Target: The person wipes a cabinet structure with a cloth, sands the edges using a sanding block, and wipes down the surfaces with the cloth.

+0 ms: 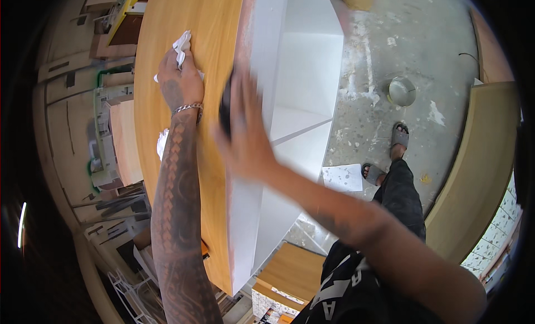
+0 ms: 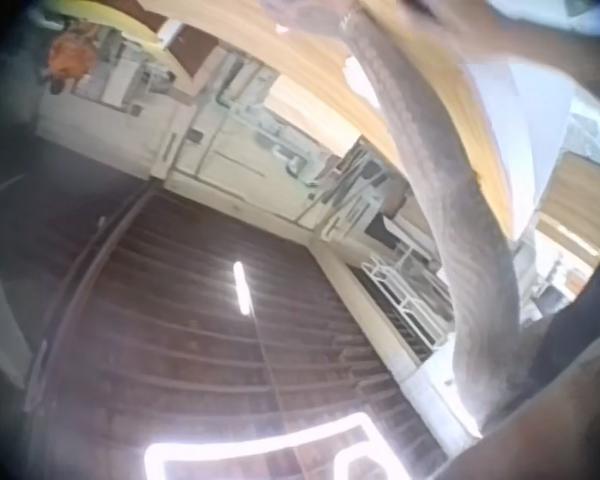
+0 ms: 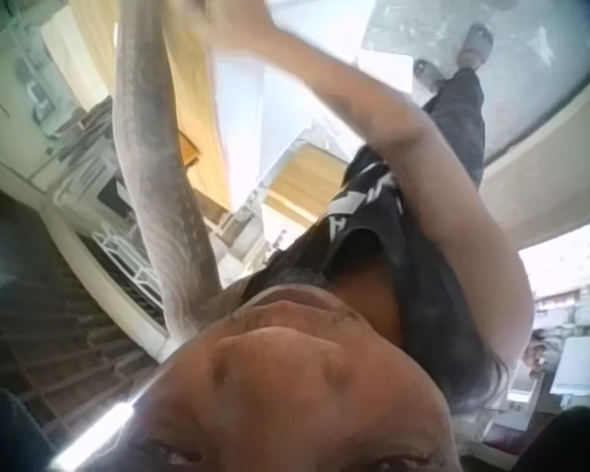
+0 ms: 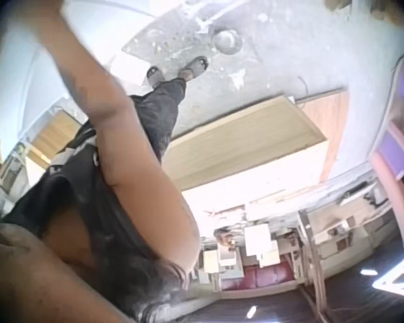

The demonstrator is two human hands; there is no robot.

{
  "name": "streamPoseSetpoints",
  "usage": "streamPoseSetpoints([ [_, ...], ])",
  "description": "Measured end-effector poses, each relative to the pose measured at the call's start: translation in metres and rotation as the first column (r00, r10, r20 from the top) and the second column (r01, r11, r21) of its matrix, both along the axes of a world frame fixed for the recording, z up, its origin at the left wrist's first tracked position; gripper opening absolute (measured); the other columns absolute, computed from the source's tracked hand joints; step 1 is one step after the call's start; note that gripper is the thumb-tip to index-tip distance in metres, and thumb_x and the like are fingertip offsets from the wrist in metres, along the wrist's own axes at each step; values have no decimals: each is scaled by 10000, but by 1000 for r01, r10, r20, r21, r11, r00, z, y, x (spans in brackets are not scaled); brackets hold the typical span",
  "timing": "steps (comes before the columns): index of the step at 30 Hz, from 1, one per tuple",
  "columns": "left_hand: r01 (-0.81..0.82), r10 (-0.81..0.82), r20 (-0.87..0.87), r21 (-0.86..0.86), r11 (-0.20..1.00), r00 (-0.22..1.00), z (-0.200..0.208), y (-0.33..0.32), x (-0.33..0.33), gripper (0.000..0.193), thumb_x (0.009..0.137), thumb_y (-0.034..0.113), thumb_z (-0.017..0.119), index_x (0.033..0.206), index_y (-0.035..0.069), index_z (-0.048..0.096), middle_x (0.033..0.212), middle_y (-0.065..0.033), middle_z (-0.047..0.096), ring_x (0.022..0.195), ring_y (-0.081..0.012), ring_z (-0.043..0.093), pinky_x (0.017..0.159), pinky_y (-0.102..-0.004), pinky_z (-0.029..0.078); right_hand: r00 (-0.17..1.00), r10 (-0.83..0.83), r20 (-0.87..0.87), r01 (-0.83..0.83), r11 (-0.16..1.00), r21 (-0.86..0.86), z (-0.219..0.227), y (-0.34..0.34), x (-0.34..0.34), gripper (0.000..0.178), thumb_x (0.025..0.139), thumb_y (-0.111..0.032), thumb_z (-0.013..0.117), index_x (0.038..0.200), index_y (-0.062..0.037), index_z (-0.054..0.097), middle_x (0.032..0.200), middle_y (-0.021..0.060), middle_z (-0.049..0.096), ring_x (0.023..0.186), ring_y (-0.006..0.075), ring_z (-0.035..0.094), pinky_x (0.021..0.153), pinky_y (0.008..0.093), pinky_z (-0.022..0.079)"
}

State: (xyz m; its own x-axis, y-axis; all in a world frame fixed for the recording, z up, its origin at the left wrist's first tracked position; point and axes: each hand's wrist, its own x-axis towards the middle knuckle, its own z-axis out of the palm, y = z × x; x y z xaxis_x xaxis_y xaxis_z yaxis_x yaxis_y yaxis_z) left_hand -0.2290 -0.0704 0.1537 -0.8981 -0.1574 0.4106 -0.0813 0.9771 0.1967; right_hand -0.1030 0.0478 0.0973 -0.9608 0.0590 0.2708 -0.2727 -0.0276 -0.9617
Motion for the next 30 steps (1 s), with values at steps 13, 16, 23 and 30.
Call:
streamPoseSetpoints([
  [13, -56, 52, 53, 58, 997, 997, 2, 7, -3, 413, 981, 362, 590, 1258, 69, 680, 1280, -179, 649, 1195, -350, 609, 1026, -429, 459, 995, -26, 101, 24, 1000, 20, 9, 47, -128, 848, 1028, -390, 496, 1578, 93, 69, 1653, 313, 92, 1530, 493, 90, 1244, 566, 114],
  [16, -59, 58, 30, 52, 997, 998, 2, 3, -5, 409, 979, 359, 591, 1249, 66, 684, 1276, -175, 651, 1175, -348, 621, 1004, -429, 472, 1000, -2, 27, 2, 1000, 8, -2, 0, 13, 865, 1017, -375, 547, 1578, 98, 89, 1653, 318, 77, 1512, 542, 98, 1214, 643, 136],
  [23, -51, 48, 29, 87, 995, 998, 2, -10, -2, 408, 976, 368, 590, 1218, 55, 694, 1249, -199, 657, 1124, -363, 635, 970, -434, 489, 997, 78, 26, -79, 997, 19, 3, -10, 56, 897, 1009, -394, 550, 1560, 127, 69, 1625, 375, 66, 1479, 602, 112, 1194, 675, 119],
  [30, -20, 17, 57, 58, 998, 998, 8, 10, -9, 426, 973, 389, 589, 1200, 45, 696, 1237, -209, 654, 1120, -387, 628, 973, -444, 483, 982, -182, 40, 184, 983, -28, 3, 26, -110, 861, 998, -407, 536, 1544, 136, 151, 1614, 362, 149, 1501, 514, 174, 1222, 603, 157],
])
